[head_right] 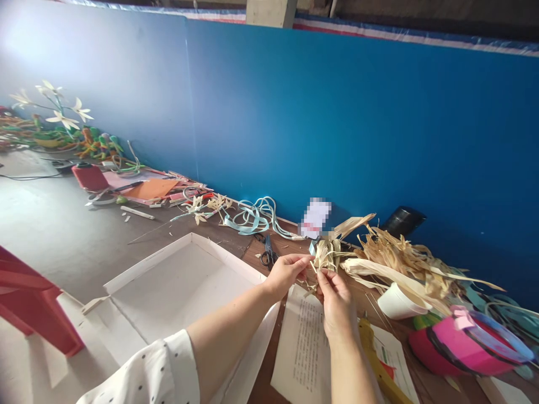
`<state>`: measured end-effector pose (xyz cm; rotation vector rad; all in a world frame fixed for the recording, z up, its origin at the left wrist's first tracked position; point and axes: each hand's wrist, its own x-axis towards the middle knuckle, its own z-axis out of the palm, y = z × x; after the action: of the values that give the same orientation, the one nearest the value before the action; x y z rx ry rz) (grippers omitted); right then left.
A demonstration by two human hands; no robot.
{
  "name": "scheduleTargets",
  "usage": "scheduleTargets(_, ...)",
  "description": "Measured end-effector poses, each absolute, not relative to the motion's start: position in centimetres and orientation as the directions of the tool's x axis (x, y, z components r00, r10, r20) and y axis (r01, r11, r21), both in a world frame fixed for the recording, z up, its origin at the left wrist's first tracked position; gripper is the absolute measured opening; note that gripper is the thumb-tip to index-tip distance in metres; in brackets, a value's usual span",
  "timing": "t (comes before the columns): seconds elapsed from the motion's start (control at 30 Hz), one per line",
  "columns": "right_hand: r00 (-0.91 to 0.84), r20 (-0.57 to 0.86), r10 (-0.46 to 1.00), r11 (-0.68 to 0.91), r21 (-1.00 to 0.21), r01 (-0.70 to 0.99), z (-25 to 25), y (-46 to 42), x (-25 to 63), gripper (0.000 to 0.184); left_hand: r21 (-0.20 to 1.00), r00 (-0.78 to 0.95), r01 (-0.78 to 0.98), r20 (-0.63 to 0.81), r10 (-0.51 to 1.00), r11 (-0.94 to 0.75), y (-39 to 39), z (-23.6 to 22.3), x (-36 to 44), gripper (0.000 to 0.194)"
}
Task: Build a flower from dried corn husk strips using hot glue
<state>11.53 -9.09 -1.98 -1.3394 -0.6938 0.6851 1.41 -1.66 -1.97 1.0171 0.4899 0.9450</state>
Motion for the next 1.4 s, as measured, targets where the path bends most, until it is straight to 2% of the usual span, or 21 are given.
scheduleTargets(0.1, 0.576, 0.054, 0.816, 0.129, -0.988, -0.090, -1.2, -9.3, 11.2, 0.035, 0.846, 0.557, -0.471, 0.065, 0.828, 0.250, -1.6, -1.4, 0.9, 0.051)
scheduleTargets(0.23, 0.516, 0.035, 0.856, 0.129, -0.981, -0.148, -0.9, -9.4, 11.2, 0.031, 0.856, 0.596, -0.459, 0.097, 0.797, 0.239, -1.7, -1.4, 0.7, 0.048)
scheduleTargets(0.43, 0.443, -0.009, 0.897, 0.113, -0.962, -0.248, -1.0, -9.6, 10.9, 0.028, 0.853, 0.747, -0.433, 0.159, 0.646, 0.291, -1.6, -1.9, 0.5, 0.052)
scheduleTargets(0.77, 0.379, -0.044, 0.924, 0.070, -0.956, -0.284, -1.2, -9.8, 11.2, 0.027, 0.848, 0.754, -0.422, 0.131, 0.643, 0.322, -1.3, -1.9, 0.3, 0.046)
scheduleTargets(1.23, 0.394, -0.021, 0.919, 0.099, -0.954, -0.282, -1.1, -9.7, 10.7, 0.025, 0.905, 0.592, -0.423, 0.239, 0.770, 0.044, -0.9, -1.7, 0.4, 0.037)
scheduleTargets(1.4, 0.456, 0.009, 0.890, 0.131, -0.963, -0.237, -1.1, -9.7, 10.5, 0.027, 0.914, 0.586, -0.403, 0.218, 0.781, 0.048, -0.9, -2.0, 0.7, 0.039)
